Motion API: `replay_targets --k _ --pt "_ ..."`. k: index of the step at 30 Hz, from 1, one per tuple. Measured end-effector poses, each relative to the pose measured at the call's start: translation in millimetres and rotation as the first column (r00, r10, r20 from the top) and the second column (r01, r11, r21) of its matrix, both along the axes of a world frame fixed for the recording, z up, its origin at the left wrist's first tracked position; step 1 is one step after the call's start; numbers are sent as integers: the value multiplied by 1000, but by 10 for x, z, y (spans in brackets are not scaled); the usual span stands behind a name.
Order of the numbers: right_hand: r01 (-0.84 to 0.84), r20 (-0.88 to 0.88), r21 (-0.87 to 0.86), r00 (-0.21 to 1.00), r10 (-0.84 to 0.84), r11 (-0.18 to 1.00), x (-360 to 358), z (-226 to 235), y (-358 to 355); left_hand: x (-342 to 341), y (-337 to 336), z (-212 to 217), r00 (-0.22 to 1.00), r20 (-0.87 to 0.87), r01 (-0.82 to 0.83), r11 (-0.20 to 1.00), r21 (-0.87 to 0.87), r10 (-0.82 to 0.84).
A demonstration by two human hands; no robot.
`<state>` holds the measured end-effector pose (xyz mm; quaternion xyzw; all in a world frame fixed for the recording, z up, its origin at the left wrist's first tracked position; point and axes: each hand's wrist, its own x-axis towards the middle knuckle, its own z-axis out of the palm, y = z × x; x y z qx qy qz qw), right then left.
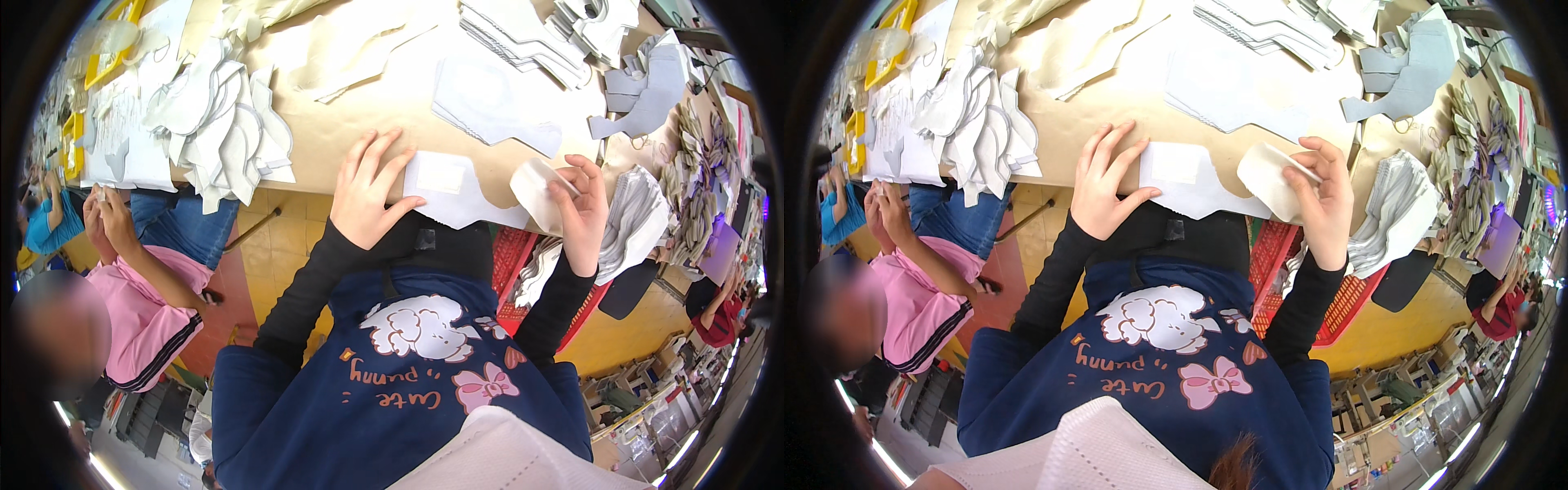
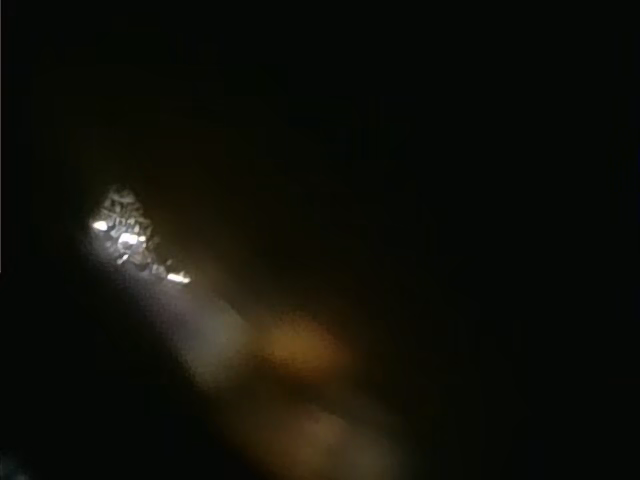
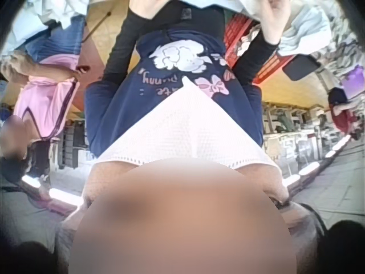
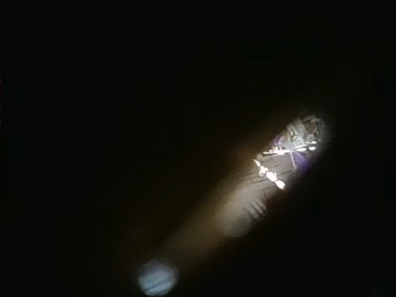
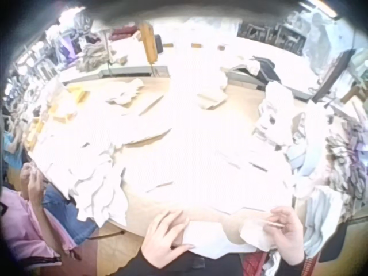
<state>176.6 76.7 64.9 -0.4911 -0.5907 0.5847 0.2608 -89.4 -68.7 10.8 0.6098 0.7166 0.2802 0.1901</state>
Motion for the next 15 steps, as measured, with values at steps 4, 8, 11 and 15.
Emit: replay_targets --k 4,8,11,15 --pt "-99 -32 42 994 100 994 -179 -16 -148 109 52 183 943 316 -128 990 54 104" --pt "-272 97 124 960 261 954 -395 -56 -360 311 16 369 70 975 -169 966 -198 212" --pt "-102 -78 139 990 113 985 -491 -84 -434 344 -7 377 194 939 -194 950 -247 284" --pt "-221 -41 260 970 239 940 -442 -29 -394 283 -62 308 256 931 -173 960 -220 259"
